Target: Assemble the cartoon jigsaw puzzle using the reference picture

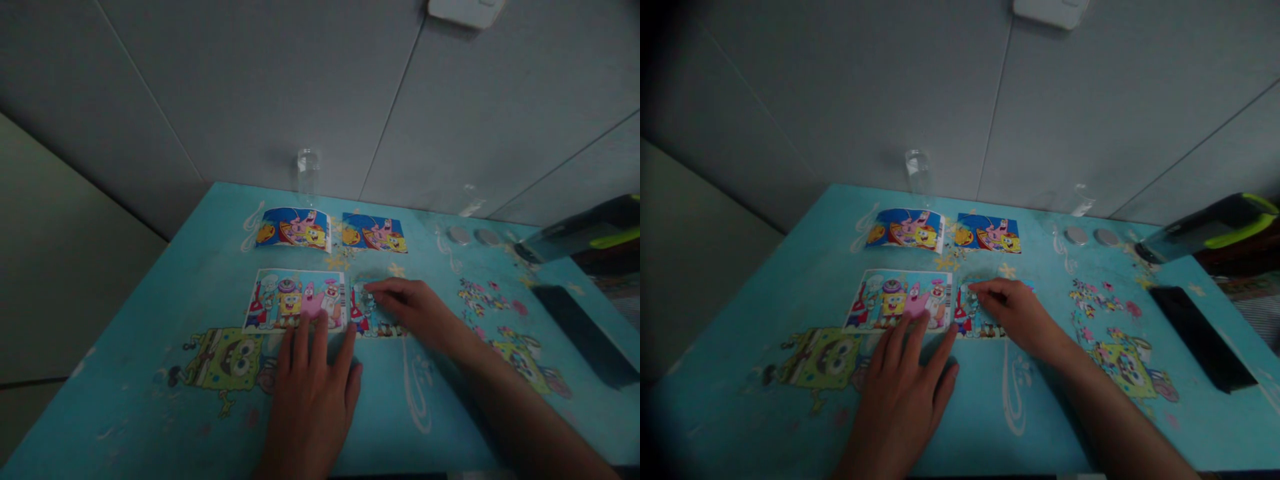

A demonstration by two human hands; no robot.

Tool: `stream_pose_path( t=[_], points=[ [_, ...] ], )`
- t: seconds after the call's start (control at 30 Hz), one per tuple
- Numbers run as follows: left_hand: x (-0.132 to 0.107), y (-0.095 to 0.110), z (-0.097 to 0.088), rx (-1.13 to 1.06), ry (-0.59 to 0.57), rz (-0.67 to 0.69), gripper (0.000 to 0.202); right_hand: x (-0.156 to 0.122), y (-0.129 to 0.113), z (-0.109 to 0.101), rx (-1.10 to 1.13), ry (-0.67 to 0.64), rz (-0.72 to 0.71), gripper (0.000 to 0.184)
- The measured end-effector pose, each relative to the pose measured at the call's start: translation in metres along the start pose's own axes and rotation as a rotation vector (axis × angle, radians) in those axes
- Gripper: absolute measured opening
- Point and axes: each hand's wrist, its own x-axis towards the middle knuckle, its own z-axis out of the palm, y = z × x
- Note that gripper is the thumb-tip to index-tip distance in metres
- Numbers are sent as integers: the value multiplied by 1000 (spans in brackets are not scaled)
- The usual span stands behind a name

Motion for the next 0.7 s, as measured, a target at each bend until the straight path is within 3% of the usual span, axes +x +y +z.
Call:
stream_pose_path(
  t=[0.1, 0.27, 0.7],
  points=[
    [1, 0, 0, 1, 7, 6, 44, -2, -2, -3, 4, 28, -19, 30],
    [2, 1, -1, 1, -4, -1, 45, -5, -8, -3, 70, 43, 123, 31],
    [0, 1, 2, 18, 19, -5, 43, -5, -17, -9, 335, 29, 332, 35]
  ],
)
